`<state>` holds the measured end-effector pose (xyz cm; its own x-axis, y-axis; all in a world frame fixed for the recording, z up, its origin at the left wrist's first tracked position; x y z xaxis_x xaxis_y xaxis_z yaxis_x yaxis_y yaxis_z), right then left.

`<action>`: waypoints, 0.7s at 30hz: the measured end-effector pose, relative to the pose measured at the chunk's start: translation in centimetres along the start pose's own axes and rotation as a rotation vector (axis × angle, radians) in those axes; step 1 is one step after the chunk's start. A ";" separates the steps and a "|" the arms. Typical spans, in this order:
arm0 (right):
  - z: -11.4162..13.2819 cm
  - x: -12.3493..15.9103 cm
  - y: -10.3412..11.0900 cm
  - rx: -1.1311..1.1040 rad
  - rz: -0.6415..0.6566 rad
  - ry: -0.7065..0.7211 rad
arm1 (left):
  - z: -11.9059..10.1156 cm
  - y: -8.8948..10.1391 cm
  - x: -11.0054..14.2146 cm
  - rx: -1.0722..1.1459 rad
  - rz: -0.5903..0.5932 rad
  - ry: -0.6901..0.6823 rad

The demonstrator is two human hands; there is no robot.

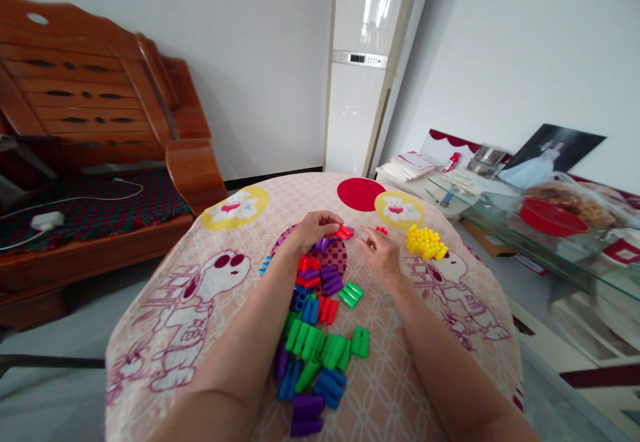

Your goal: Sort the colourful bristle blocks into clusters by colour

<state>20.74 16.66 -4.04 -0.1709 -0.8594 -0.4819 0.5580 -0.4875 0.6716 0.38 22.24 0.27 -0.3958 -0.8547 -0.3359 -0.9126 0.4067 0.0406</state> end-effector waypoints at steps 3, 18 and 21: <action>0.6 0.4 -0.3 -0.006 0.054 0.036 | -0.1 -1.1 0.3 -0.012 0.065 0.029; -2.3 -2.3 2.7 -0.088 -0.087 -0.292 | -0.6 5.3 0.3 -0.604 -0.096 -0.002; -3.2 -2.5 2.8 0.064 -0.047 -0.304 | -1.3 7.9 1.2 -0.811 -0.107 0.054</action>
<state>25.33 17.91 -2.79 -0.4359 -0.8377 -0.3289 0.4934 -0.5281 0.6912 -7.43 23.99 1.40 -0.2877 -0.8984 -0.3317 -0.7276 -0.0202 0.6858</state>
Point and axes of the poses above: each hand's wrist, its own x-axis away from the middle knuckle, its own y-axis out of the back of the hand, z = x × y, the point moved 1 cm from there along -x, towards the middle knuckle, and after that the axes turned 15 degrees about -y, right-handed, at the moved point
